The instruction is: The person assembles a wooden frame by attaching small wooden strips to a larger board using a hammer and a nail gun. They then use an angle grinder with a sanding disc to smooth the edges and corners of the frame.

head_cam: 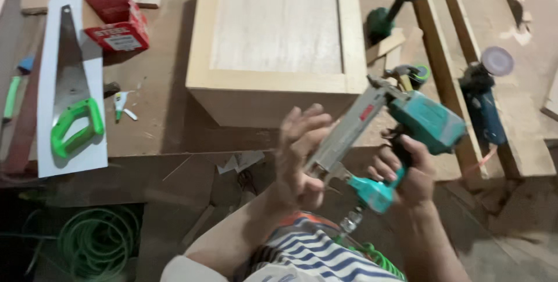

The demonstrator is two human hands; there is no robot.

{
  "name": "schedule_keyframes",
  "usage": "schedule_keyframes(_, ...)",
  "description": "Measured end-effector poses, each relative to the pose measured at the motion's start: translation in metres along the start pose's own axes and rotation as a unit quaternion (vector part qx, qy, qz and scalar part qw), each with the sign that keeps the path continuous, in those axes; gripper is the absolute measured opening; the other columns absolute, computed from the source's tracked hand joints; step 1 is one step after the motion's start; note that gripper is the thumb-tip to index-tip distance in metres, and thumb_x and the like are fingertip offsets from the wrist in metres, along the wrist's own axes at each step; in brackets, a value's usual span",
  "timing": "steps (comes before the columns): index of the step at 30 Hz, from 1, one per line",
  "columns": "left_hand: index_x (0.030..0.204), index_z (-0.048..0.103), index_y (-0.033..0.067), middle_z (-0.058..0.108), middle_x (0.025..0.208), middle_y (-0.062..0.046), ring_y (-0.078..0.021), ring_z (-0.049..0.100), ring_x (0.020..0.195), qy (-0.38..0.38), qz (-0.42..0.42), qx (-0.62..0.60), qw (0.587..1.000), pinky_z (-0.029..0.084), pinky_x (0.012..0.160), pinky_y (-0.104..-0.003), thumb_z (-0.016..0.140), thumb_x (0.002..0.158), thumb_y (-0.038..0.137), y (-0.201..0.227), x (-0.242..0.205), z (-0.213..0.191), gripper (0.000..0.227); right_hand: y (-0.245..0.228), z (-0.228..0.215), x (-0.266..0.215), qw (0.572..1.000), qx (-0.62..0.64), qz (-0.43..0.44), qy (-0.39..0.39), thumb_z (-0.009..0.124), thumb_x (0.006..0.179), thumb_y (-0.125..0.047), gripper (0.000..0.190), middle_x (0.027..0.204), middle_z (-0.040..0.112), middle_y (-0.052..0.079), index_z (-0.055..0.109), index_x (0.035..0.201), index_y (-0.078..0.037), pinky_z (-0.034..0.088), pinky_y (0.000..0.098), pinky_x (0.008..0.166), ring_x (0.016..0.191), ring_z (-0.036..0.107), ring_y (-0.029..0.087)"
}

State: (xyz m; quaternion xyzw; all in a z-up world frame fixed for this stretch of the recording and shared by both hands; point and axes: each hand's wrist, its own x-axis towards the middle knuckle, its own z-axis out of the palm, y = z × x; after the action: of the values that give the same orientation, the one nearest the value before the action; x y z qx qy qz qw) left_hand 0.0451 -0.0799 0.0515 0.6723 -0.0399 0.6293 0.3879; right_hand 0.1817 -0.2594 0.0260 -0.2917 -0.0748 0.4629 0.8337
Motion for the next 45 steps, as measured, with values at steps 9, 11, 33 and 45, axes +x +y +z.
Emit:
schedule_keyframes(9, 0.119, 0.060, 0.0104, 0.063, 0.122, -0.008, -0.0238, 0.061, 0.119, 0.051, -0.051, 0.112, 0.991, 0.044, 0.110, -0.048, 0.038, 0.110, 0.044, -0.061, 0.021, -0.094, 0.041, -0.039, 0.114, 0.068, 0.933, -0.350, 0.042, 0.065, 0.065, 0.091, -0.036, 0.036, 0.052, 0.035, 0.005, 0.063, 0.105, -0.002, 0.033, 0.0341, 0.038, 0.037, 0.036, 0.020)
schedule_keyframes(11, 0.122, 0.060, 0.0012, 0.064, 0.119, -0.013, -0.0277, 0.063, 0.114, 0.113, -0.069, 0.191, 0.973, 0.056, 0.103, -0.040, 0.051, 0.105, 0.023, -0.091, 0.025, -0.132, 0.030, -0.029, 0.140, 0.090, 0.900, -0.415, 0.095, 0.091, 0.063, 0.098, -0.023, 0.029, 0.054, 0.042, 0.009, 0.066, 0.105, 0.005, 0.037, 0.0373, 0.043, 0.038, 0.040, 0.021)
schedule_keyframes(33, 0.119, 0.052, -0.0018, 0.055, 0.115, -0.018, -0.0309, 0.054, 0.112, 0.096, -0.198, 0.100, 0.970, 0.048, 0.101, -0.041, 0.049, 0.105, 0.025, -0.251, 0.093, -0.219, 0.030, 0.060, 0.250, 0.154, 0.696, -0.641, 0.237, 0.221, 0.063, 0.090, -0.019, 0.059, 0.034, 0.050, 0.011, 0.045, 0.037, -0.002, 0.052, 0.0355, 0.057, 0.034, 0.053, 0.024)
schedule_keyframes(45, 0.117, 0.051, -0.0091, 0.050, 0.106, -0.024, -0.0389, 0.052, 0.099, 0.053, -0.115, 0.123, 0.984, 0.049, 0.090, -0.050, 0.046, 0.108, 0.018, -0.267, 0.106, -0.227, 0.029, 0.035, 0.215, 0.118, 0.724, -0.499, 0.209, 0.428, 0.073, 0.094, -0.006, 0.041, 0.050, 0.049, 0.019, 0.052, 0.061, 0.005, 0.037, 0.0433, 0.048, 0.040, 0.044, 0.030)
